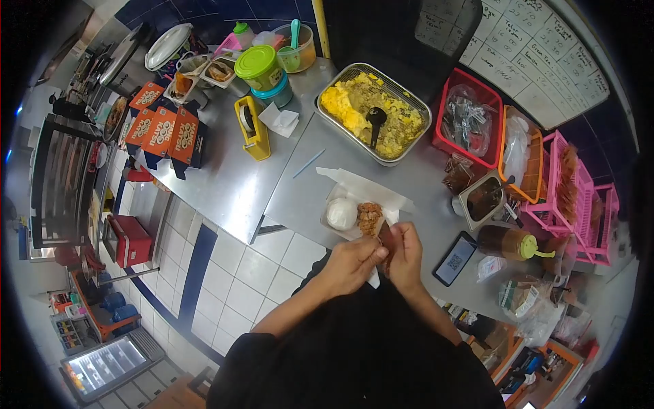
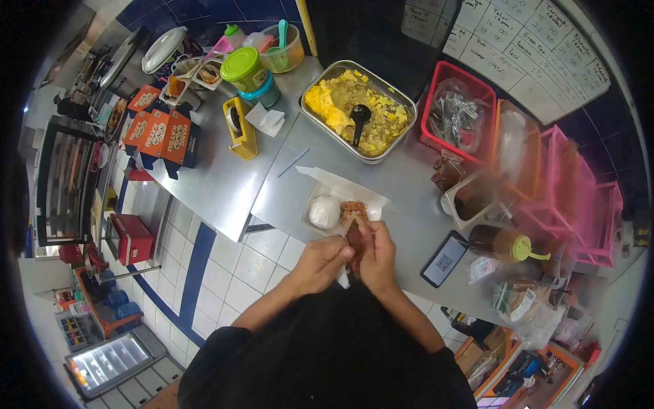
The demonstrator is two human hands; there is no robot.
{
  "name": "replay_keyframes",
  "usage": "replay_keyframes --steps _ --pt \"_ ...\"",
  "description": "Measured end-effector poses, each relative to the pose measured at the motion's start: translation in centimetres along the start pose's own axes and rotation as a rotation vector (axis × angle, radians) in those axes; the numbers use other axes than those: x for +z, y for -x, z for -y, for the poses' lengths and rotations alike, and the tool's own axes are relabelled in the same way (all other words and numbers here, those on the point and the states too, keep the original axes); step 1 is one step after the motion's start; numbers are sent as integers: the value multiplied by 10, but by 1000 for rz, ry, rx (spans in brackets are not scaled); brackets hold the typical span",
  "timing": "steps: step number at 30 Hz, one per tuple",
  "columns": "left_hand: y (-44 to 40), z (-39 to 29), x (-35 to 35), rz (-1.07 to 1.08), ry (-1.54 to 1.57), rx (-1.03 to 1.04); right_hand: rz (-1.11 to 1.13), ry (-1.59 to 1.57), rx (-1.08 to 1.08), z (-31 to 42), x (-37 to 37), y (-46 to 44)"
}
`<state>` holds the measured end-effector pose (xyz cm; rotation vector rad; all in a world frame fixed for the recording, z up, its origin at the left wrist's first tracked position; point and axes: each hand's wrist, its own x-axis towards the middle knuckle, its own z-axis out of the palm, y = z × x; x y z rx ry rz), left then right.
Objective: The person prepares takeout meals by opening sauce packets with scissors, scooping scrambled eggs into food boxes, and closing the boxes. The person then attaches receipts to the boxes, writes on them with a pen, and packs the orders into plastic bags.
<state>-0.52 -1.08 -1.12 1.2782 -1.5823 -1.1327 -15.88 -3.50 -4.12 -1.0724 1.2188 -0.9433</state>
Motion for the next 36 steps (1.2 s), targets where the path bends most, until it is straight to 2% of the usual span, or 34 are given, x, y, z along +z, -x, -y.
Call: replay_keyframes --steps 1,4,5,8,9,11,13,16,17,20,21,24,27,31,34,35,36 --pt "-1 5 -2 14 60 -143 74 -134 22 3 -2 8" --pt "-2 7 2 1 -54 -94 -13 -50 -236 3 -5 3" --pt "-1 4 3 40 -16 24 3 -148 35 8 -9 3" --pt "-10 10 2 -25 9 -72 15 -15 -170 -12 -12 10" --pt "-12 10 2 -14 -120 -142 -47 135 -415 -7 -12 7" --pt "-6 0 0 31 -84 1 -50 89 -250 -12 -13 0" --pt "-4 -2 0 27 -58 53 30 -11 61 2 -15 12" --pt "-6 21 -5 14 -173 -73 -19 105 -208 -24 -19 4" --pt "-3 16 -6 4 -156 -18 -3 -118 -121 -29 -19 0" --pt "-4 2 -15 12 -85 -50 225 -534 163 -6 -28 -9" --pt "-6 1 -17 20 -72 -48 245 -570 326 -3 -31 -8" --pt "-5 12 -21 67 -114 -82 336 -426 299 -6 -26 -10" --pt "-4 12 -23 82 -121 -256 361 -275 273 -8 -23 -8" --pt "4 26 -11 -20 -95 -261 330 -283 221 -17 -16 -7" --pt "6 26 -8 -62 -134 -243 368 -330 301 -31 -13 -4" --pt "7 21 -8 -42 -150 -207 393 -348 396 -30 -19 -2" --pt "8 19 -8 -22 -162 -171 382 -189 331 -30 -20 -4"
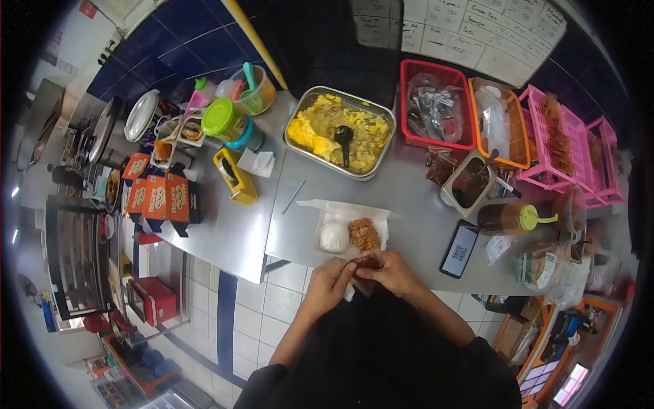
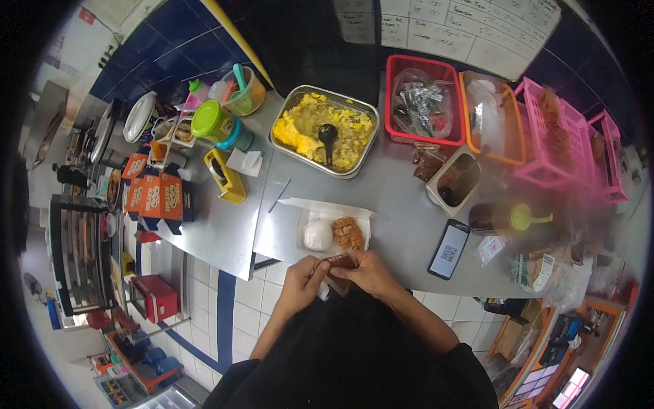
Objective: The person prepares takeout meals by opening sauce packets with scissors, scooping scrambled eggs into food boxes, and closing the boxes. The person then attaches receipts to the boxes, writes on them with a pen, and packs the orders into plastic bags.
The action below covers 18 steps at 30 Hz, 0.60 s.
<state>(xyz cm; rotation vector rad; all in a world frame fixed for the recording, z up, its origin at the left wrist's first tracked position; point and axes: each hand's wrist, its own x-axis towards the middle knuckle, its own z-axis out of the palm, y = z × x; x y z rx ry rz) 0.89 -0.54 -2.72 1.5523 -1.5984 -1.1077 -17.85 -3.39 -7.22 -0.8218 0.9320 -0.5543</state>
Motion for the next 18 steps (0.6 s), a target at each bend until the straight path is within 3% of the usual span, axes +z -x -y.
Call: replay_keyframes --steps 2,6,7,10,12,14,16,18 --pt "4 16 3 57 35 -158 -68 328 -60 -7 -4 -6" --pt "-2 24 4 -83 1 -129 29 242 -68 -35 -12 -18" --pt "-6 26 1 -127 -33 -92 47 84 -98 -30 -11 -15" --pt "-31 37 -13 -194 -345 210 -134 558 -368 19 -31 -4" --pt "-52 48 -18 -252 -521 272 -231 383 -195 57 -62 -11" --pt "-68 27 -32 -281 -680 233 -536 639 -523 102 -101 -29" --pt "-66 20 -42 -379 -598 142 -726 705 -523 156 -138 -52" --pt "-52 4 -48 -446 -401 -41 -752 787 -560 170 -208 -110"
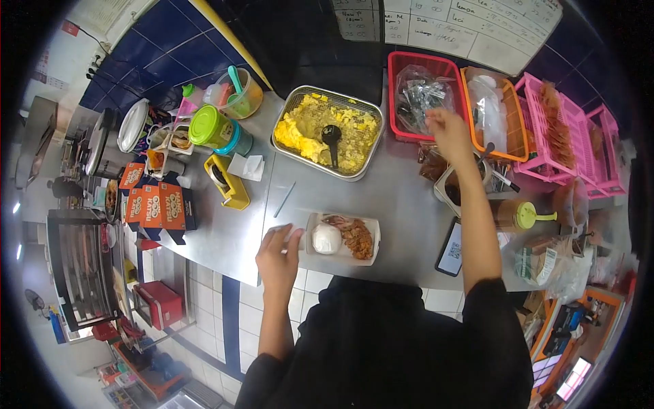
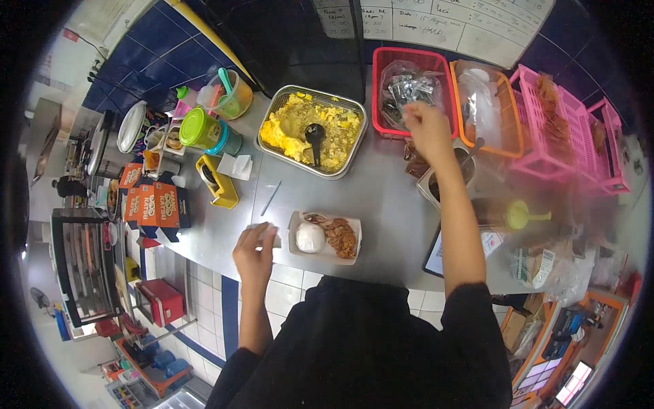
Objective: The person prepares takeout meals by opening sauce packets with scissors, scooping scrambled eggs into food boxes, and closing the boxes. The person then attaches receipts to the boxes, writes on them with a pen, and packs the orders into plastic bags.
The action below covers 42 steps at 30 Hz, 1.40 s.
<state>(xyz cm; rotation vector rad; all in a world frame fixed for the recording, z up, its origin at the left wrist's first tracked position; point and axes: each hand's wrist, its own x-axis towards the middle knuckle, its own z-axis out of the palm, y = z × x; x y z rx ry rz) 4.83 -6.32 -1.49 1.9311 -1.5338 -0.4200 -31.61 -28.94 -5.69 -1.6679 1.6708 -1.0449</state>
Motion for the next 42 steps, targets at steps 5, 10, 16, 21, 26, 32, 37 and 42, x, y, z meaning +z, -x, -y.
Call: replay_keyframes --steps 5,10,16,21,26,32,37,42 --pt "45 32 -8 -19 503 -501 435 574 -82 -104 76 -117" --pt "73 17 -26 -278 818 -652 458 879 -34 -71 95 -109" --pt "83 28 -25 -315 896 -736 410 773 -78 -102 83 -118" --pt "74 29 -29 -247 947 -697 -56 465 -176 -90 34 -116" --pt "56 50 -34 -141 1018 -668 -131 -106 -51 20 -19 12" --pt "23 82 -47 148 1174 -536 468 -472 276 92 41 210" --pt "-6 109 -67 389 1219 -456 84 -87 -136 108 162 245" --pt "-26 138 -85 516 1234 -371 121 252 -193 72 230 240"
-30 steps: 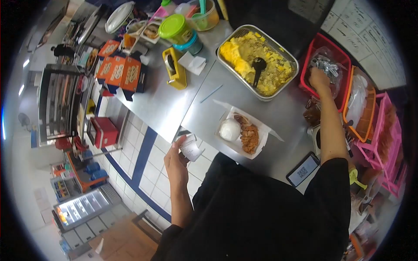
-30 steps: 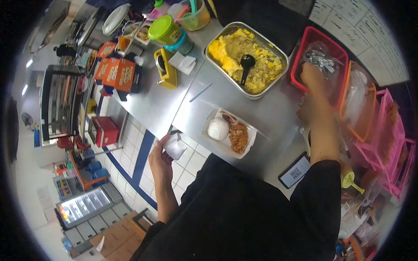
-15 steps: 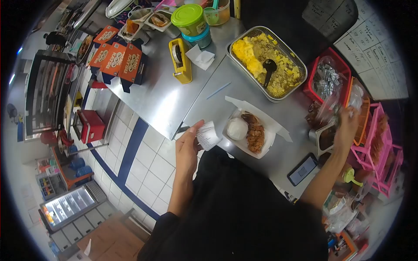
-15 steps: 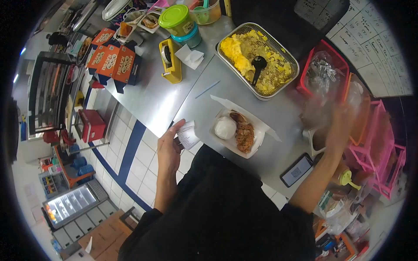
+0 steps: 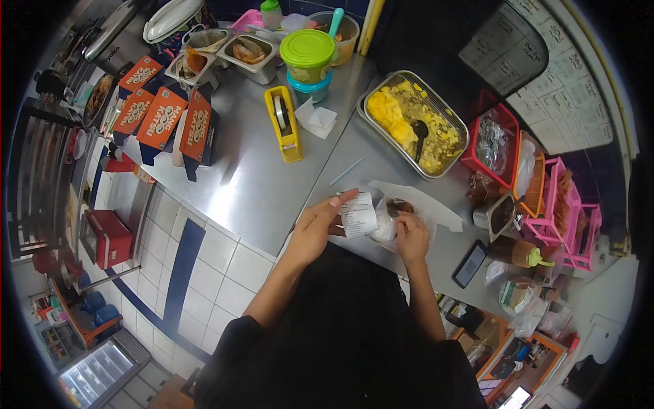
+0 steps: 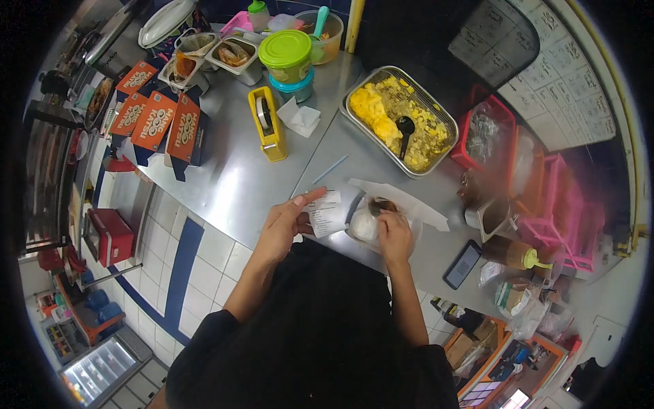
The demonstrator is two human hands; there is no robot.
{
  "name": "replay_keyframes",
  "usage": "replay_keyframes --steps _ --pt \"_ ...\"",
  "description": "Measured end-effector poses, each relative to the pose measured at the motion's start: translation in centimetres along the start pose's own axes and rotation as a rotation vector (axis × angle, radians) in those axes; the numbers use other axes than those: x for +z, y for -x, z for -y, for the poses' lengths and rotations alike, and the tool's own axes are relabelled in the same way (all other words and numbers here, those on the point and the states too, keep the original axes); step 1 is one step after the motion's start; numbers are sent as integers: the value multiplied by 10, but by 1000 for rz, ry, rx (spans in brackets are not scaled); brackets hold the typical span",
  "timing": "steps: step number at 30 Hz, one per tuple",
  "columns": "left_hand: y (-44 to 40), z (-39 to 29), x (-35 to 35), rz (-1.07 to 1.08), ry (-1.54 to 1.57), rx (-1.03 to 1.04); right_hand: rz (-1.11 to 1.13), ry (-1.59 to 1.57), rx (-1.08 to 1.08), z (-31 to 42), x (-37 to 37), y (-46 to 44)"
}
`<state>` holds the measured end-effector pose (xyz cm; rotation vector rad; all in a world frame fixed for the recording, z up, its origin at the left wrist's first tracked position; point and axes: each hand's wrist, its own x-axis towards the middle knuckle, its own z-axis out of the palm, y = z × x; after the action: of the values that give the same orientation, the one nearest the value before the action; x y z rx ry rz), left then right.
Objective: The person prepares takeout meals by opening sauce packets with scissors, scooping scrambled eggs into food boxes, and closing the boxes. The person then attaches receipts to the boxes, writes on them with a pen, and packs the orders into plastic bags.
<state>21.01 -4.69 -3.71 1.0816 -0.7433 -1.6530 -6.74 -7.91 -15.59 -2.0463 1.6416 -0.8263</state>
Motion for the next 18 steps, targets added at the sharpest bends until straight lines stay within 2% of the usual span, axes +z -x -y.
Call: replay_keyframes --steps 2,5,8,11,13,15,18 --pt "-1 -9 -9 14 -25 13 23 75 -13 2 10 -1" --pt "-2 -17 -24 48 -11 2 238 369 132 34 3 -11" --pt "-6 -21 -38 21 -6 15 387 415 84 63 -28 -22" --pt "-16 -7 -58 -14 -46 18 366 -267 302 115 -87 -73" --pt "-22 -13 -63 -50 -12 -19 284 -134 270 117 -116 -125" --pt "-29 -16 -62 -97 38 -16 267 225 291 101 -112 -185" --pt "-34 -30 -60 -128 -12 4 399 500 413 9 -56 -238"
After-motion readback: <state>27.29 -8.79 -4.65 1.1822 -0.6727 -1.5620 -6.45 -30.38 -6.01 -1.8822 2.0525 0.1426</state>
